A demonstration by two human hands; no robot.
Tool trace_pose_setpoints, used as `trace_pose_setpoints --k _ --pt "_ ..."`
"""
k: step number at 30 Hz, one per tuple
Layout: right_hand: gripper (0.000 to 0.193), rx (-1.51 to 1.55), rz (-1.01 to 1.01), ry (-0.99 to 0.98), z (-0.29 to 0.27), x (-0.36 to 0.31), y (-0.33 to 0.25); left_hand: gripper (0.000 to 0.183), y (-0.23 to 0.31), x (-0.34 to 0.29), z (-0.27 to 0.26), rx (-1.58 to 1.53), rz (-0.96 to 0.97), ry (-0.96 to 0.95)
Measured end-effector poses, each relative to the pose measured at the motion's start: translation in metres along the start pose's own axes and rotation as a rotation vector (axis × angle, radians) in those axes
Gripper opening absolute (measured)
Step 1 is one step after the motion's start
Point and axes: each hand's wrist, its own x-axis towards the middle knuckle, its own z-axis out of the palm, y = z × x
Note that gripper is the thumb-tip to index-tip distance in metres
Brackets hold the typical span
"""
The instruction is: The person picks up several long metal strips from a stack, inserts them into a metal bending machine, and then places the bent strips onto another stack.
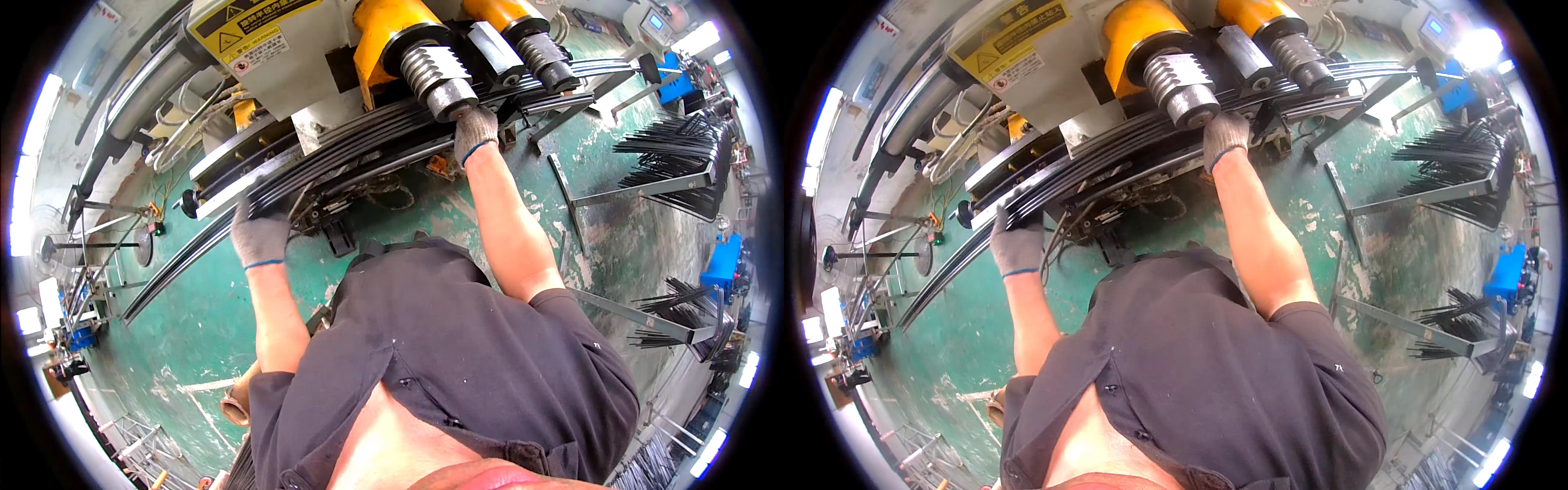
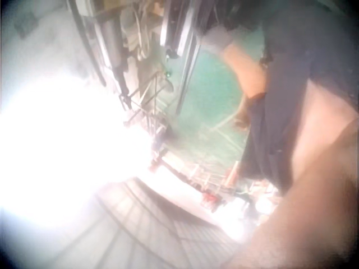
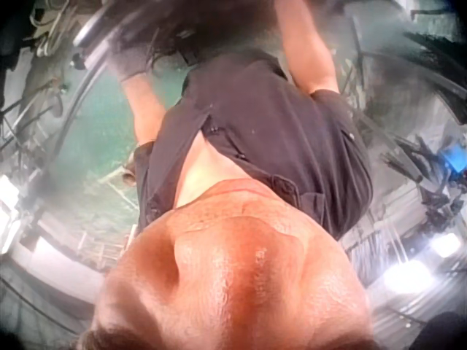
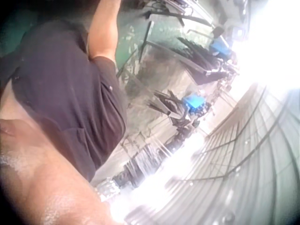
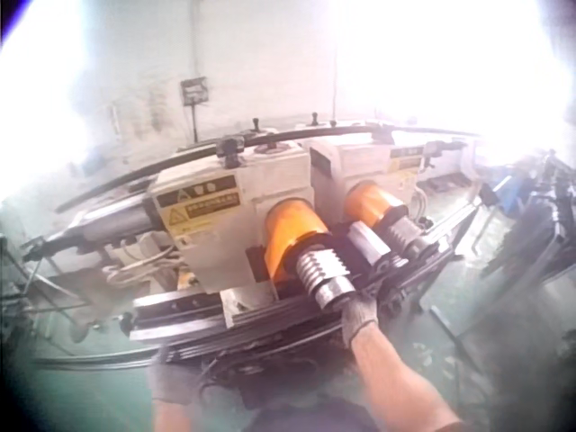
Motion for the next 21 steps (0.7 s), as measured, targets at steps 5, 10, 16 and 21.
trace_pose_setpoints --k 5,10,16,21 --pt "0.039 0.021 0.006 -0.053 0.004 0.010 0.007 0.038 0.068 0.026 -0.056 -0.223 0.164 0.186" --pt "0.042 -0.023 -0.019 -0.103 0.004 0.015 0.016 0.035 0.024 0.031 -0.013 0.215 0.230 -0.012" --pt "0.027 -0.474 -0.276 -0.151 -0.016 0.006 0.019 0.037 -0.034 0.021 0.046 -0.096 -0.080 -0.012" --pt "0.040 0.137 0.014 -0.121 -0.034 -0.061 -0.023 0.038 0.014 0.039 0.005 -0.160 0.142 0.150"
